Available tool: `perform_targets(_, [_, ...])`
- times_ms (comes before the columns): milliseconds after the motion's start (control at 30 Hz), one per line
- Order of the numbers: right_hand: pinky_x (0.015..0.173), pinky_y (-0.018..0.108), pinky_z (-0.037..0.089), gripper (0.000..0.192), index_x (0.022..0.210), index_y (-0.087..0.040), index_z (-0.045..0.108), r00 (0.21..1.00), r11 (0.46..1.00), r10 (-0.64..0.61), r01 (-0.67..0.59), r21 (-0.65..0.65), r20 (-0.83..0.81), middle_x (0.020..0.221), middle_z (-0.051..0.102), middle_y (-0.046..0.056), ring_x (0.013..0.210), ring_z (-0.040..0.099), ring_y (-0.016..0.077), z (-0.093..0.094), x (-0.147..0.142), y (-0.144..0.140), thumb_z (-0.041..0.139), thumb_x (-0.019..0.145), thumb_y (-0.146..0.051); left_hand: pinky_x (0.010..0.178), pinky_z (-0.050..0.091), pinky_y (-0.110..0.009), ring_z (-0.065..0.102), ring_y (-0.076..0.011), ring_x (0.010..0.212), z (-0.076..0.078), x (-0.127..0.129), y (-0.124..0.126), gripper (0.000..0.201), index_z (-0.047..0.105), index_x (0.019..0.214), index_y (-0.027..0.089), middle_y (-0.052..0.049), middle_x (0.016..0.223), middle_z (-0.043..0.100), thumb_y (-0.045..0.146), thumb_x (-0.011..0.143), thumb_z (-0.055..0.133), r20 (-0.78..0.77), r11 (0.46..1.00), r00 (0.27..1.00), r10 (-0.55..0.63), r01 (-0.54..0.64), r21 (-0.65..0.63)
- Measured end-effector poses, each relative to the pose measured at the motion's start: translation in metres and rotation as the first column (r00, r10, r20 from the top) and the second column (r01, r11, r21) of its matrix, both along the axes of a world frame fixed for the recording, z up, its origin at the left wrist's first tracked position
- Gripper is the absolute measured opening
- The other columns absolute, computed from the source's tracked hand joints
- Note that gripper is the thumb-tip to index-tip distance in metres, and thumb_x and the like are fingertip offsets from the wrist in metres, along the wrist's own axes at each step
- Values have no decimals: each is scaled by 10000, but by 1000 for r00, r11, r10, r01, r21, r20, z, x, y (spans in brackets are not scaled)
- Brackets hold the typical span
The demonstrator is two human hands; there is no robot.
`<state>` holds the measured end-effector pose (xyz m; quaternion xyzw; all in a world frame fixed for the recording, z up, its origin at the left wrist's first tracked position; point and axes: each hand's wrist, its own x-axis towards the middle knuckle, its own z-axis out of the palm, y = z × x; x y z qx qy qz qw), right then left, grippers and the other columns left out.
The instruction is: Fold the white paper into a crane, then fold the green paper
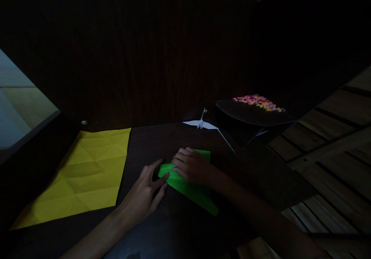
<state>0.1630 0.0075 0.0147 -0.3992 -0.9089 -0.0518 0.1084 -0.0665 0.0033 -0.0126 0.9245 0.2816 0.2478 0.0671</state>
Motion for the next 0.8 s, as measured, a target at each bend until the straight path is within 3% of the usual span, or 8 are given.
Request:
perform_targets(167, [831,390,390,182,1076,-156,621,1000,1000,1,-1,-21,-18,1047,662,101,980,529,251,2,1,-3,505,939,-185,896,547,-483,518,-306,1134,0,1,0,298,673,1184,186,-155,1312,486,186,919,536,3,1000,1000,0,0,2])
perform_targets(333, [828,361,404,218,1096,-192,638,989,987,-145,142,-78,-33,997,677,74,908,573,213,4,17,4,496,941,-132,882,557,-488,533,-307,1120,1,1,1,302,668,1189,191,-153,1314,497,193,918,536,2,1000,1000,2,-2,30])
perform_targets(533, [766,292,419,161,1016,-214,663,966,946,-223,181,-268,-134,979,701,24,918,623,192,5,44,20,675,859,-179,940,528,-513,513,-320,1186,-3,-1,3,321,640,1230,176,-166,1375,454,201,936,514,-18,999,1000,-17,18,34])
perform_targets(667, [728,270,420,87,915,-186,681,960,922,-218,143,-360,-178,921,706,20,859,641,177,12,52,24,696,830,-179,932,533,-518,520,-318,1172,-3,-2,3,317,644,1227,179,-168,1381,452,209,941,511,-21,1000,1000,-17,17,26])
perform_targets(800, [731,262,425,200,995,-213,678,946,879,-257,143,-455,-199,958,714,11,890,649,178,21,58,24,709,799,-184,940,526,-521,523,-315,1165,-3,-2,3,325,643,1233,185,-165,1377,454,201,935,516,-18,1000,1000,-16,17,23])
